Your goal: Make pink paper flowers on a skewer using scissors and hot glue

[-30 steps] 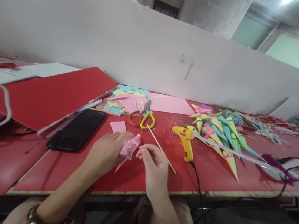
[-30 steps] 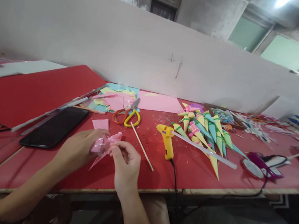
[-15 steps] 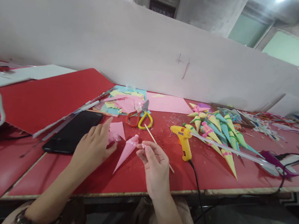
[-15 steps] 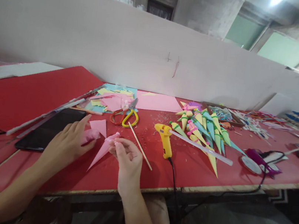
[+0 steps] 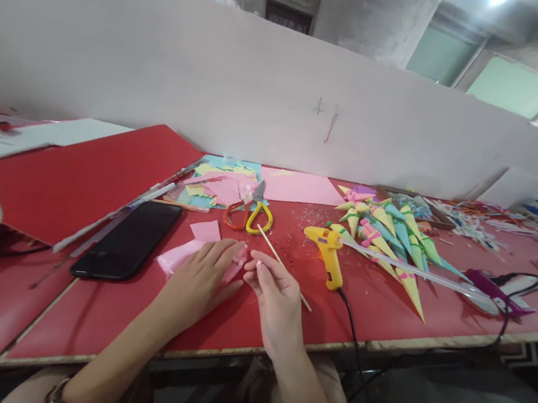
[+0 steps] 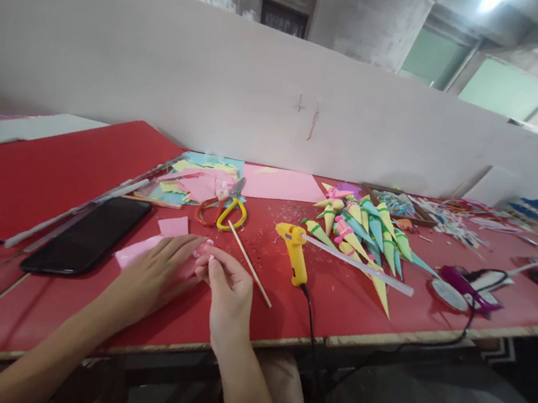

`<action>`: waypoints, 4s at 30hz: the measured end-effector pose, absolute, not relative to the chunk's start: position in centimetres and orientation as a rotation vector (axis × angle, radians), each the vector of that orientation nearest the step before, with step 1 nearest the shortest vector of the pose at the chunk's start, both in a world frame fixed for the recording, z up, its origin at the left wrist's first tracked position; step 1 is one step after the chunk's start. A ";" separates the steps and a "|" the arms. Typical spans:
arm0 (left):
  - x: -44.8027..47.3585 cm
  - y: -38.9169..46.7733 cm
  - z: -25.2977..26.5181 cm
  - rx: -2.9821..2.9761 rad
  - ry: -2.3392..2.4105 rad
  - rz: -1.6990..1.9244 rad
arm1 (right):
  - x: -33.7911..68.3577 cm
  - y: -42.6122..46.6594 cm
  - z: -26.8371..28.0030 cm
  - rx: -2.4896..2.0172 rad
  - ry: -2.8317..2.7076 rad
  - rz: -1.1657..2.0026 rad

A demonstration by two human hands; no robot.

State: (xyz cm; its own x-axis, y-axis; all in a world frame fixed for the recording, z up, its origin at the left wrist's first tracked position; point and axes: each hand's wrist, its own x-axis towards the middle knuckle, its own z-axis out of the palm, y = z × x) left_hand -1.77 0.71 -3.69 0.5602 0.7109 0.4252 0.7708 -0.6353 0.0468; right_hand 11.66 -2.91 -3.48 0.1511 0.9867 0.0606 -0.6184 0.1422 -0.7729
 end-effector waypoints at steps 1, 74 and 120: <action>-1.8 0.7 -3.6 -2.637 -1.282 -0.601 | 11.7 -2.9 -3.5 -0.684 -0.667 1.293; -0.9 -0.7 -2.0 -2.875 -1.687 -1.166 | 11.8 -3.8 -2.7 -0.927 -0.891 0.974; 0.5 -1.6 -3.0 -2.976 -1.620 -1.340 | 11.6 -3.8 -3.2 -0.968 -1.240 0.651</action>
